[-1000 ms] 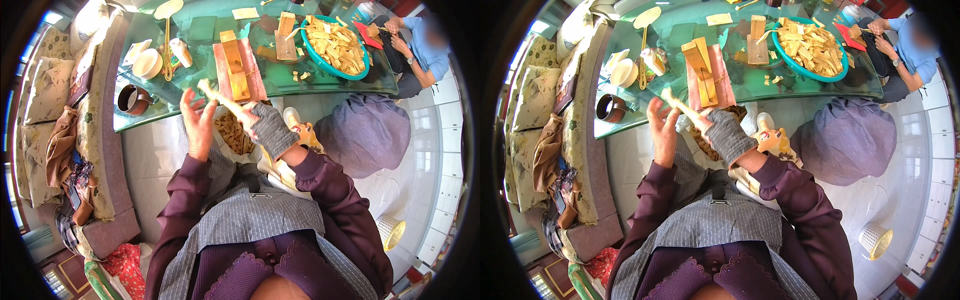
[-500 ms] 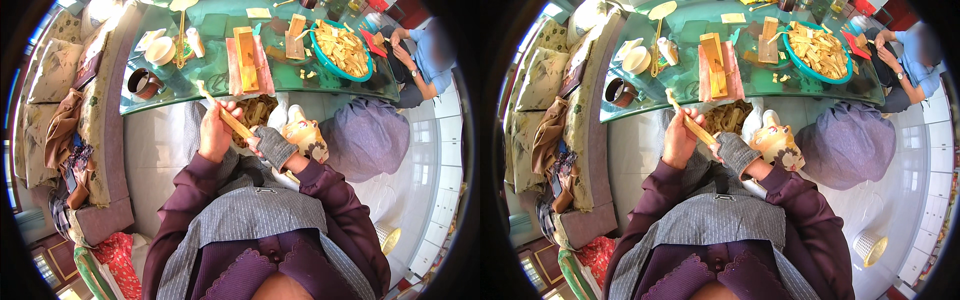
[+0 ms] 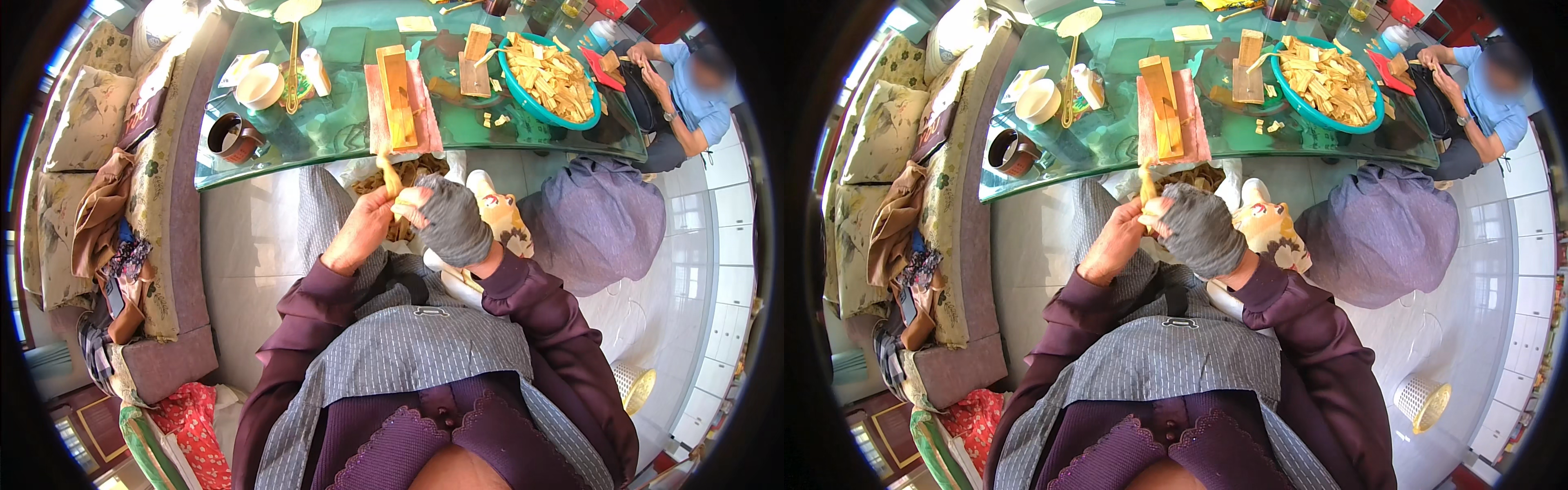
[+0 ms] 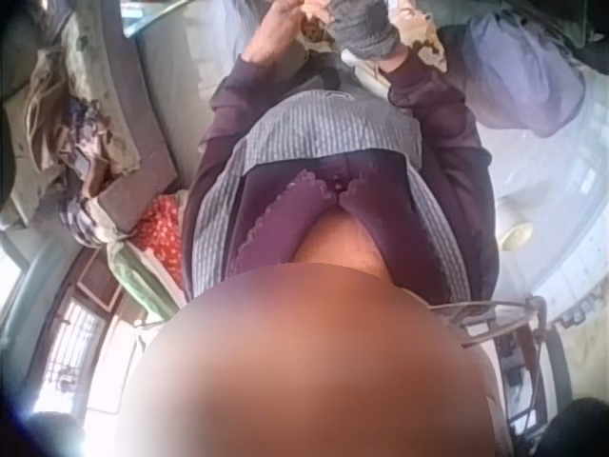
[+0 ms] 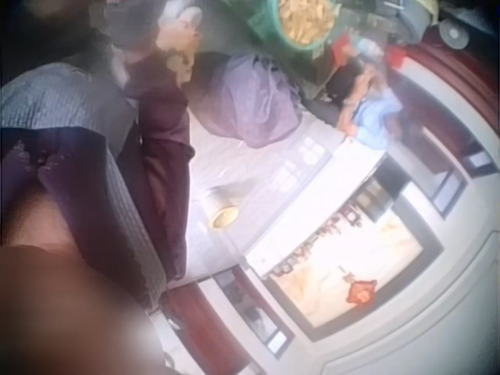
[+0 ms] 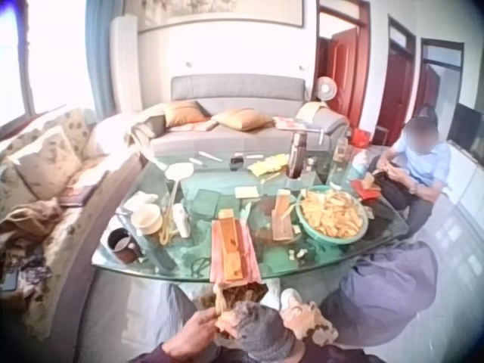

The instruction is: The person sits on the floor and uses a handheld peeling tool to shave thin strips from bamboo sticks. The person holds the sticks with one hand and guides the tool with the other, collecting the peeled strips in a bowl.

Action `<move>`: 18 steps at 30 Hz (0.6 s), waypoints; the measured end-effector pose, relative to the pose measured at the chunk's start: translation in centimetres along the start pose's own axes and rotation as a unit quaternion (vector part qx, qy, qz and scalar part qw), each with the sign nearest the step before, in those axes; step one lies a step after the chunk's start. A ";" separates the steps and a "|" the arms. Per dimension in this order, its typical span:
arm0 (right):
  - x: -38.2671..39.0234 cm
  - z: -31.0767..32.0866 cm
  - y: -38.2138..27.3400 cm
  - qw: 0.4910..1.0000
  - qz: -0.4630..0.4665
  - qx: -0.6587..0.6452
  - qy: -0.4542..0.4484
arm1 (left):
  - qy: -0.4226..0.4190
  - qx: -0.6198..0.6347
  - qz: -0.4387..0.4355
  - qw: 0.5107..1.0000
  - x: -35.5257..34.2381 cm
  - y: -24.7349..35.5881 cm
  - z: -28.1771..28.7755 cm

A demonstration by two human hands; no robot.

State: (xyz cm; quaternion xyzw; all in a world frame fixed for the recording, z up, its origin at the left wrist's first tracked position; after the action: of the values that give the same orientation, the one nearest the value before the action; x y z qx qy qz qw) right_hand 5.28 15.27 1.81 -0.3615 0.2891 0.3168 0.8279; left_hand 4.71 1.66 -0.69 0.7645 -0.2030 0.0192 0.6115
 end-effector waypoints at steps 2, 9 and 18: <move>0.0 0.1 -0.5 0.998 0.045 0.032 0.042 | -0.022 -0.135 -0.077 0.988 0.6 0.2 0.3; -0.3 -0.1 0.5 0.995 0.040 -0.028 0.091 | 0.109 -0.546 -0.322 0.766 1.3 3.1 0.3; 0.2 -2.4 2.9 0.750 -0.491 -0.440 0.057 | 0.168 0.106 -0.196 0.960 0.5 -0.5 0.1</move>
State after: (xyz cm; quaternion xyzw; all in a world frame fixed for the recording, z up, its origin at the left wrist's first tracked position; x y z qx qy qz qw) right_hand 2.65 15.03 -0.88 -0.7952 -0.0529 -0.0619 0.6008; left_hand 5.32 1.50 -1.05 0.8354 0.0598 0.0485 0.5442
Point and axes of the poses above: each hand's wrist, its own x-axis away from the middle knuckle, its own z-axis out of the back of the hand, y = z × x, the point moved 3 cm from there along -x, towards the middle knuckle, and after that the axes turned 13 degrees about y, right-handed, at the moved point
